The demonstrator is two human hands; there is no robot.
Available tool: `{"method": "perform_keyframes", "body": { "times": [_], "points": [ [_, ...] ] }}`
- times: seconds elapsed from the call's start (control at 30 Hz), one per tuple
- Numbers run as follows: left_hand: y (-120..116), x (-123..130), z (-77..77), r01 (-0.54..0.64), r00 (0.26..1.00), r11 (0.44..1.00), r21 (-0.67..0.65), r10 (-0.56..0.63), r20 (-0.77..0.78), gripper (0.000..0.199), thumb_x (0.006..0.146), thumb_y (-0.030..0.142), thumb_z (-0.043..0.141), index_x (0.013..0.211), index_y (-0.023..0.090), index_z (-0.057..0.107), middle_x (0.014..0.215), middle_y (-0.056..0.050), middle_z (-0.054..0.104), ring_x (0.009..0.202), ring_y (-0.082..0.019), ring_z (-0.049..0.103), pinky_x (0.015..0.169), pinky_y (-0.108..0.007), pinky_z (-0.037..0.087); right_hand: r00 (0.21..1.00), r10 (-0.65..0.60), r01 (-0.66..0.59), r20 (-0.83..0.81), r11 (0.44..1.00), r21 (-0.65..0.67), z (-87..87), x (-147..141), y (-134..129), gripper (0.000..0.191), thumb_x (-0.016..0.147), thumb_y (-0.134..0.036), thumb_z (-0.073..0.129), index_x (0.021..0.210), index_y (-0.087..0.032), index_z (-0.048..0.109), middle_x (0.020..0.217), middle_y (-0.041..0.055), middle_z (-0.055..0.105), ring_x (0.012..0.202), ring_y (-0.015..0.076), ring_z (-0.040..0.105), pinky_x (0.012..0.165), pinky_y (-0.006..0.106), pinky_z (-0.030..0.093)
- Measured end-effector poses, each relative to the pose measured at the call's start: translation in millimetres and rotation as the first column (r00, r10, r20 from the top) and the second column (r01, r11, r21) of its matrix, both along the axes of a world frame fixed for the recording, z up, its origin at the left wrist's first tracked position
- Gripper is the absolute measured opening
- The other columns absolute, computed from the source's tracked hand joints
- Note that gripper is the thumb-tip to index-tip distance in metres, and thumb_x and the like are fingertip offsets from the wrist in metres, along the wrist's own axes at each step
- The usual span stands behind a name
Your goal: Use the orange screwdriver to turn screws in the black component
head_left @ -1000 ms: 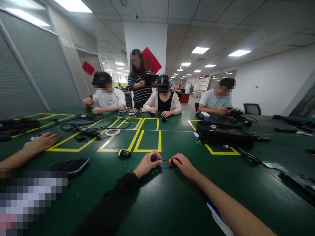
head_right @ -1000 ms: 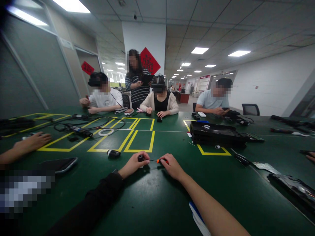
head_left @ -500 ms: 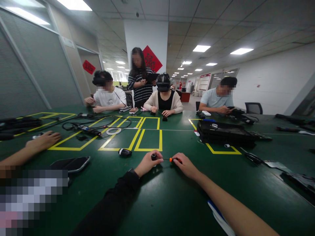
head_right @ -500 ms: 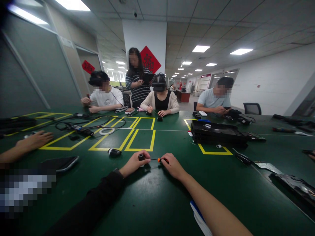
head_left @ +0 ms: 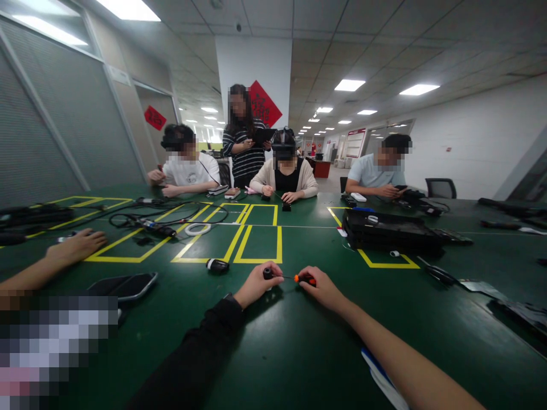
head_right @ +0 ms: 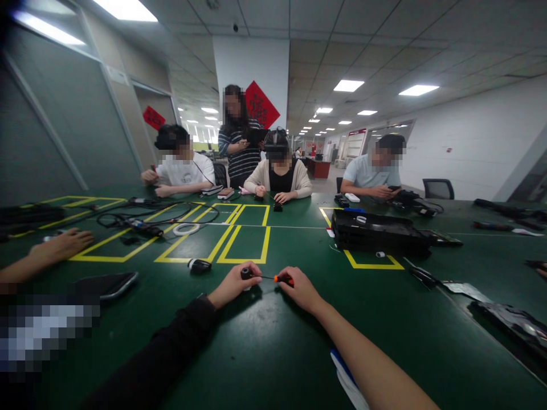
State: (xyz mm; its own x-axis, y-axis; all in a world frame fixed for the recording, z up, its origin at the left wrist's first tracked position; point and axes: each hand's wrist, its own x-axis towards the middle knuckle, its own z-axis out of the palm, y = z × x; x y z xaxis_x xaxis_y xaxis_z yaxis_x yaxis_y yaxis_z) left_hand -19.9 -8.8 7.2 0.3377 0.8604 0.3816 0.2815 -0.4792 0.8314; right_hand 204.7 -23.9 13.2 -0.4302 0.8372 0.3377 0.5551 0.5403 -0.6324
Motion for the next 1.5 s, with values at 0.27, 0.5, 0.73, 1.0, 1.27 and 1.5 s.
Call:
{"method": "perform_keyframes", "body": {
  "times": [0.27,0.5,0.73,1.0,1.27,1.5],
  "points": [
    [-1.8,0.3,2.1,0.002,1.0,1.0,-0.015,-0.002,0.008,0.02,0.069,0.031,0.064,0.078,0.014,0.058,0.077,-0.002,0.061,0.073,-0.014,0.056,0.071,-0.027,0.043,1.0,-0.011,0.012,0.013,1.0,-0.025,3.3,-0.5,-1.1,0.021,0.087,-0.026,0.041,0.091,-0.018,0.06,0.092,0.0046,0.058,0.09,0.0167,0.051,0.083,0.032,0.04],
    [-3.1,0.5,4.4,-0.002,1.0,1.0,-0.008,0.003,0.011,0.019,0.07,0.031,0.062,0.078,0.014,0.059,0.077,-0.002,0.061,0.073,-0.014,0.056,0.071,-0.027,0.043,0.999,-0.012,0.011,-0.03,1.0,-0.024,3.5,-0.9,-2.9,0.017,0.08,-0.023,0.051,0.096,-0.019,0.056,0.094,0.0034,0.057,0.088,0.0169,0.052,0.08,0.032,0.041],
    [-2.4,-0.2,2.5,-0.02,1.0,1.0,-0.006,0.02,0.017,0.019,0.07,0.032,0.062,0.078,0.014,0.059,0.077,-0.002,0.061,0.073,-0.014,0.056,0.071,-0.027,0.043,1.0,-0.001,0.001,0.0,1.0,-0.031,6.5,-0.9,-2.5,0.021,0.086,-0.024,0.041,0.093,-0.018,0.06,0.094,0.0054,0.058,0.092,0.0182,0.051,0.085,0.034,0.039],
    [-1.1,-0.5,0.6,-0.005,1.0,1.0,-0.003,0.005,0.016,0.02,0.07,0.032,0.062,0.078,0.014,0.059,0.077,-0.003,0.061,0.073,-0.014,0.056,0.071,-0.027,0.043,0.999,-0.003,0.001,-0.051,0.999,-0.043,1.0,-1.2,-1.5,0.025,0.078,-0.024,0.055,0.102,-0.019,0.055,0.099,0.0042,0.056,0.092,0.0173,0.052,0.083,0.033,0.041],
    [-1.2,-0.8,0.8,0.0,1.0,1.0,0.007,0.0,0.016,0.018,0.07,0.03,0.063,0.077,0.014,0.059,0.077,-0.002,0.061,0.073,-0.014,0.056,0.072,-0.027,0.043,1.0,0.001,-0.002,-0.015,1.0,-0.011,4.3,-1.2,-3.7,0.014,0.082,-0.022,0.049,0.093,-0.019,0.058,0.094,0.0041,0.057,0.092,0.0182,0.051,0.084,0.034,0.04],
    [-1.8,-0.3,1.9,-0.02,1.0,1.0,0.011,0.02,0.006,0.017,0.068,0.028,0.064,0.077,0.014,0.059,0.078,-0.003,0.061,0.074,-0.015,0.056,0.072,-0.028,0.043,1.0,-0.006,0.005,-0.023,0.999,-0.038,5.6,-2.0,-4.1,0.019,0.084,-0.025,0.047,0.099,-0.019,0.057,0.097,0.0048,0.057,0.092,0.0173,0.051,0.085,0.033,0.04]
  ]
}}
